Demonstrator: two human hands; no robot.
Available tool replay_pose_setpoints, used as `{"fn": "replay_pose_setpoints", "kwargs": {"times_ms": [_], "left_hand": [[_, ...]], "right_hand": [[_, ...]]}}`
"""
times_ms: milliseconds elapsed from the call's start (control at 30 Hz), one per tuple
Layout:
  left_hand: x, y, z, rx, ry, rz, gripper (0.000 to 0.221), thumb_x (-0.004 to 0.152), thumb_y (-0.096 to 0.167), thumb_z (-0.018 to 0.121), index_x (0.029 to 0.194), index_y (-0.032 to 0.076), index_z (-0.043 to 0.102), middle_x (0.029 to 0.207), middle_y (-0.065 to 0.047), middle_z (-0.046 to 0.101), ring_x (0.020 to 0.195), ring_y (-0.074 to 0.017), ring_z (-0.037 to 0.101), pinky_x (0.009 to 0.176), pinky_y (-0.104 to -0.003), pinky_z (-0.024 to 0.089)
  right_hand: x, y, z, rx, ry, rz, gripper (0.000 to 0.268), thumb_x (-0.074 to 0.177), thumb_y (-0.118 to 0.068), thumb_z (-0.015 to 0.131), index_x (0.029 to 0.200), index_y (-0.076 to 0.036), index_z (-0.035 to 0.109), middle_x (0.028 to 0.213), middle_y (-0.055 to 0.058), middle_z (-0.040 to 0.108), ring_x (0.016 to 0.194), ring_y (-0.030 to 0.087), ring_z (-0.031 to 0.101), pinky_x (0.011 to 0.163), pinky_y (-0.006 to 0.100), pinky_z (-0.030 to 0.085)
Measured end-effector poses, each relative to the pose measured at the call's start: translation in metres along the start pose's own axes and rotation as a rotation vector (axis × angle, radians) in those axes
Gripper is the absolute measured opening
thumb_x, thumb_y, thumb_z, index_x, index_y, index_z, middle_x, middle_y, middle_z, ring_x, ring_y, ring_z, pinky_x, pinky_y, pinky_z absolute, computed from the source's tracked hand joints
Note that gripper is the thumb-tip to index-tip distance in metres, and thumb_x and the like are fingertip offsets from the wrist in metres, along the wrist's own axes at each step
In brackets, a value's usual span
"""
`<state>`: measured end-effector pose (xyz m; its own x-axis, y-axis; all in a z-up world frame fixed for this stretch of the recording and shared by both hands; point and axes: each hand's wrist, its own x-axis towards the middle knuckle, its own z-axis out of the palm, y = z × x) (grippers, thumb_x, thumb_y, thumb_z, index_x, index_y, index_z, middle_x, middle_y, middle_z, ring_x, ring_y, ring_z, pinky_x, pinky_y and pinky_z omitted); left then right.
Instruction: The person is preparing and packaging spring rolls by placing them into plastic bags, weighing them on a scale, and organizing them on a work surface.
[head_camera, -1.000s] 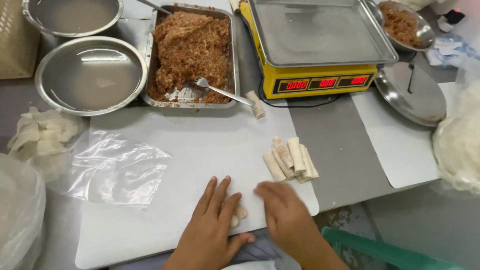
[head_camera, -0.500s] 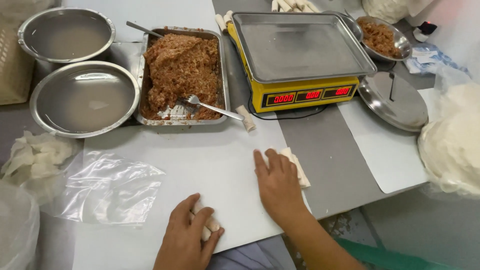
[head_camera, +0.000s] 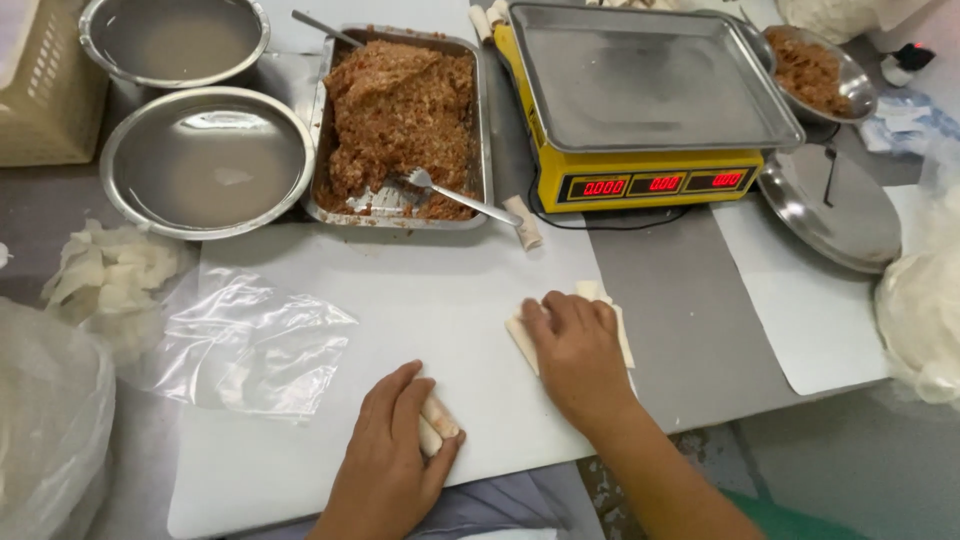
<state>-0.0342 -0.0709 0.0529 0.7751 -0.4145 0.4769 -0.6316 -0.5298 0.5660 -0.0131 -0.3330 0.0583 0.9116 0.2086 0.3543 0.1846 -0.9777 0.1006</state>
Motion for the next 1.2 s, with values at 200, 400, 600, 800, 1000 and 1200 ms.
{"fn": "replay_pose_setpoints", "kwargs": {"times_ms": [200,400,600,800,1000,1200], "left_hand": [[-0.004,-0.002,0.001,-0.001,-0.023,-0.007,0.057,0.090,0.027,0.074,0.132,-0.004,0.053,0.143,-0.025,0.051,0.132,-0.0379,0.052,0.114,-0.046,0.045],[-0.009,-0.009,0.009,0.017,-0.041,-0.014,0.062,0.089,0.034,0.076,0.134,-0.003,0.053,0.142,-0.023,0.053,0.129,-0.0377,0.053,0.110,-0.048,0.046],[-0.013,-0.015,0.015,-0.001,-0.024,-0.011,0.066,0.087,0.034,0.077,0.135,-0.004,0.054,0.141,-0.023,0.053,0.128,-0.0374,0.054,0.110,-0.048,0.047],[-0.019,-0.022,0.024,-0.021,-0.037,-0.060,0.064,0.085,0.037,0.079,0.134,0.004,0.056,0.145,-0.017,0.052,0.132,-0.0338,0.053,0.111,-0.047,0.045],[-0.026,-0.033,0.036,0.043,0.030,-0.014,0.066,0.080,0.039,0.079,0.132,0.005,0.059,0.145,-0.016,0.053,0.129,-0.0351,0.056,0.109,-0.045,0.048],[-0.033,-0.040,0.049,0.060,0.045,-0.075,0.068,0.071,0.042,0.085,0.127,0.010,0.064,0.144,-0.011,0.057,0.125,-0.0330,0.059,0.101,-0.044,0.054]], "right_hand": [[0.015,0.012,-0.004,0.215,0.184,0.156,0.030,0.102,-0.013,0.058,0.128,0.000,0.064,0.115,0.022,0.067,0.100,0.038,0.063,0.084,0.050,0.046],[0.057,-0.032,-0.084,0.595,-0.335,0.825,0.050,0.106,-0.049,0.036,0.093,-0.009,0.063,0.095,0.015,0.067,0.098,0.029,0.055,0.088,0.047,0.043],[0.069,-0.014,-0.068,0.590,-0.305,0.824,0.044,0.100,-0.035,0.042,0.137,-0.021,0.060,0.130,0.014,0.060,0.116,0.036,0.058,0.098,0.047,0.044],[0.074,-0.038,-0.086,0.731,-0.353,0.807,0.057,0.098,-0.056,0.039,0.114,-0.009,0.066,0.111,0.013,0.066,0.109,0.027,0.061,0.098,0.042,0.044],[0.050,-0.023,-0.019,0.635,-0.181,0.323,0.039,0.098,-0.018,0.056,0.136,-0.010,0.060,0.119,0.010,0.070,0.109,0.032,0.060,0.092,0.045,0.050],[0.048,0.003,-0.023,0.241,0.390,0.108,0.037,0.096,0.004,0.064,0.131,-0.003,0.058,0.109,0.016,0.059,0.095,0.033,0.059,0.088,0.046,0.052]]}}
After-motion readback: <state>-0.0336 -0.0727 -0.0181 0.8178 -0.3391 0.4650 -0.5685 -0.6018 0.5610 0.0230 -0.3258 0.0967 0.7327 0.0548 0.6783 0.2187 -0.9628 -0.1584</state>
